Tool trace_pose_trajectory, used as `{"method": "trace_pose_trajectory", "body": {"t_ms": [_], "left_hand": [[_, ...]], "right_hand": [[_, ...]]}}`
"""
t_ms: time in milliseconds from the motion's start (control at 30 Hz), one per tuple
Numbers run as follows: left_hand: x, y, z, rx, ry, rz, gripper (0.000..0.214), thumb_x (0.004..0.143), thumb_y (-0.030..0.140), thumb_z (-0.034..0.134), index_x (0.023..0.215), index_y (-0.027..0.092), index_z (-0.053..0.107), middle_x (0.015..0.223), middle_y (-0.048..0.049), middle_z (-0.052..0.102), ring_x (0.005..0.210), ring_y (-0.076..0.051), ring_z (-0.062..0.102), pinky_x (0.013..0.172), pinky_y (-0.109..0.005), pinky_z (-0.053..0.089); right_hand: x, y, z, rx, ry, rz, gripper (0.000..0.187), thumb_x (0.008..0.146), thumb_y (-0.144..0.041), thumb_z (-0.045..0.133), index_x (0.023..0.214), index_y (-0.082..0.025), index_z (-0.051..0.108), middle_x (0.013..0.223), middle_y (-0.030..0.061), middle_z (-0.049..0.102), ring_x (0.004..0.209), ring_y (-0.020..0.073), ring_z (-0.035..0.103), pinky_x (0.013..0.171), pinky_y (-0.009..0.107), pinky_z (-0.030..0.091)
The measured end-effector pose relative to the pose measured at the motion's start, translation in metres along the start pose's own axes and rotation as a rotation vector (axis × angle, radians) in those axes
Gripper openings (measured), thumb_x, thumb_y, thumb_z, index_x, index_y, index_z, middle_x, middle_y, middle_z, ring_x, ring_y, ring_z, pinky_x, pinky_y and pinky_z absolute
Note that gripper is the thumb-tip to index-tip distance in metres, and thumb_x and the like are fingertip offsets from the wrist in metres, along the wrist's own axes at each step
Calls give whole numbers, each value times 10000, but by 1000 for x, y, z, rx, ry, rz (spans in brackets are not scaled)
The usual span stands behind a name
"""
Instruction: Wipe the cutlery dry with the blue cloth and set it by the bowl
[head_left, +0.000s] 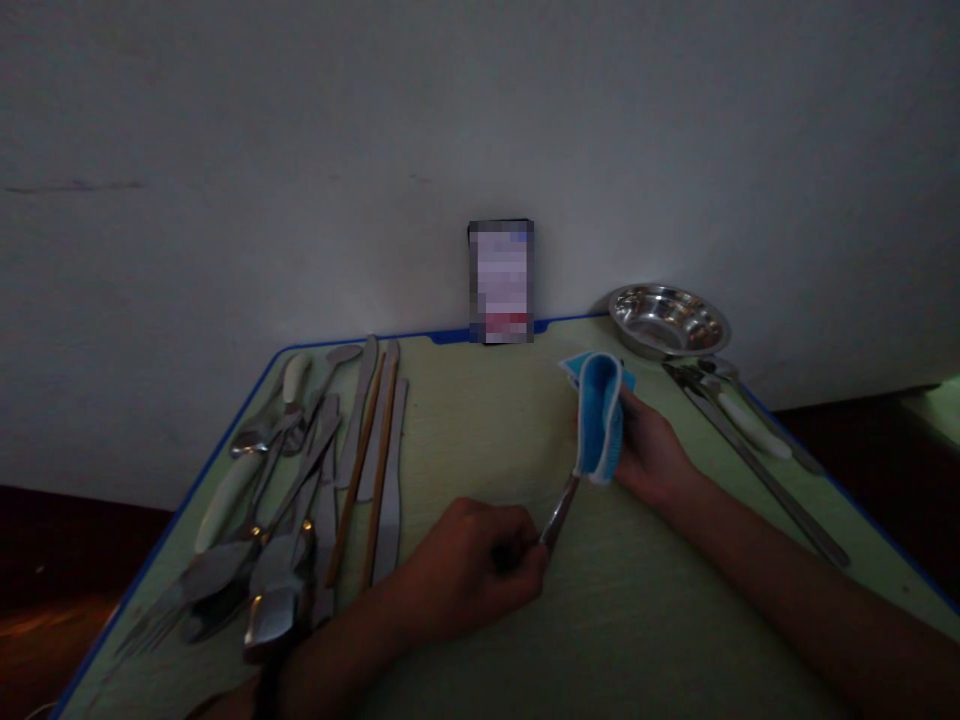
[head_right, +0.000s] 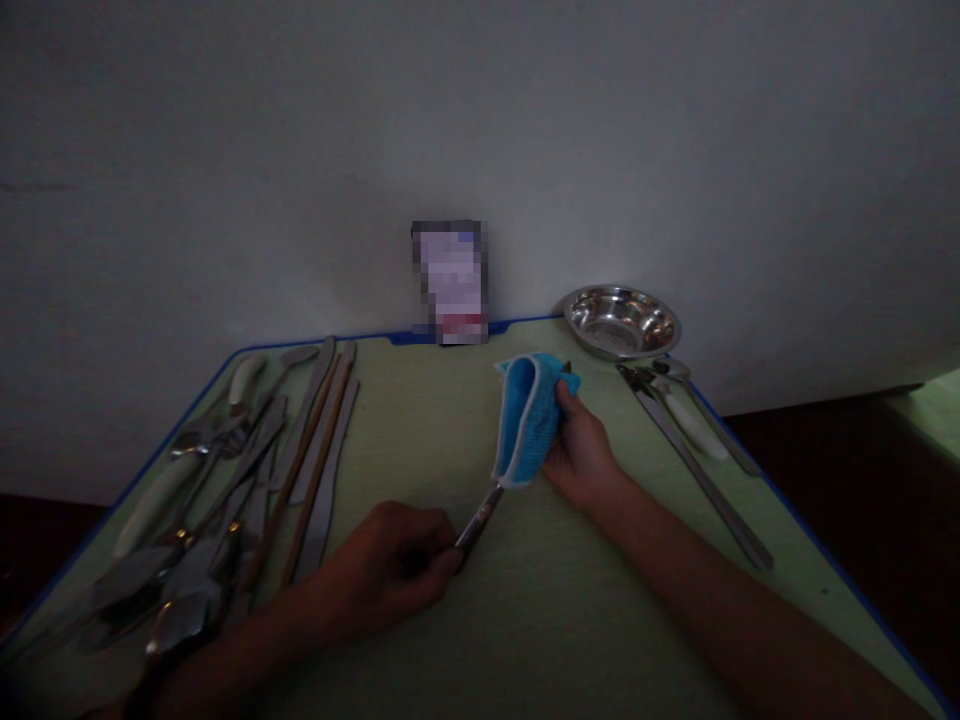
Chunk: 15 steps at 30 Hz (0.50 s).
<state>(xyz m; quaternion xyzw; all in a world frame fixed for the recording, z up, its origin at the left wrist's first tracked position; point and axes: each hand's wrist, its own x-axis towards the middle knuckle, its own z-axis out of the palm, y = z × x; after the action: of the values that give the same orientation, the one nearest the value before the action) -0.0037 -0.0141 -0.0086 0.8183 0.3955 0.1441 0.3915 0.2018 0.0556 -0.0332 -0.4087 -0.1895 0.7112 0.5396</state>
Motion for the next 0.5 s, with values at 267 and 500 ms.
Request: {"method": "trace_pose_trajectory", "body": {"t_ms": [267,500], "left_hand": [[1,8,4,48,31,-76,225,824,321,477,998,196,545,675,2,617,564,-143,544,519,-233,373],[3,4,0,-279,226,-119,232,886,261,367,1039,203,532,860,-50,620,771,-178,567,700,-277,428]], "right_hand": [[-13,5,16,161,109,-65,112,826,-310,481,905,-262,543,731,-60,636,671,107,599,710,257,504],[-22,8,25,21,-36,-161,196,785,-341,544,955,-244,548,873,-29,652,840,143,603,810,322,479]]}}
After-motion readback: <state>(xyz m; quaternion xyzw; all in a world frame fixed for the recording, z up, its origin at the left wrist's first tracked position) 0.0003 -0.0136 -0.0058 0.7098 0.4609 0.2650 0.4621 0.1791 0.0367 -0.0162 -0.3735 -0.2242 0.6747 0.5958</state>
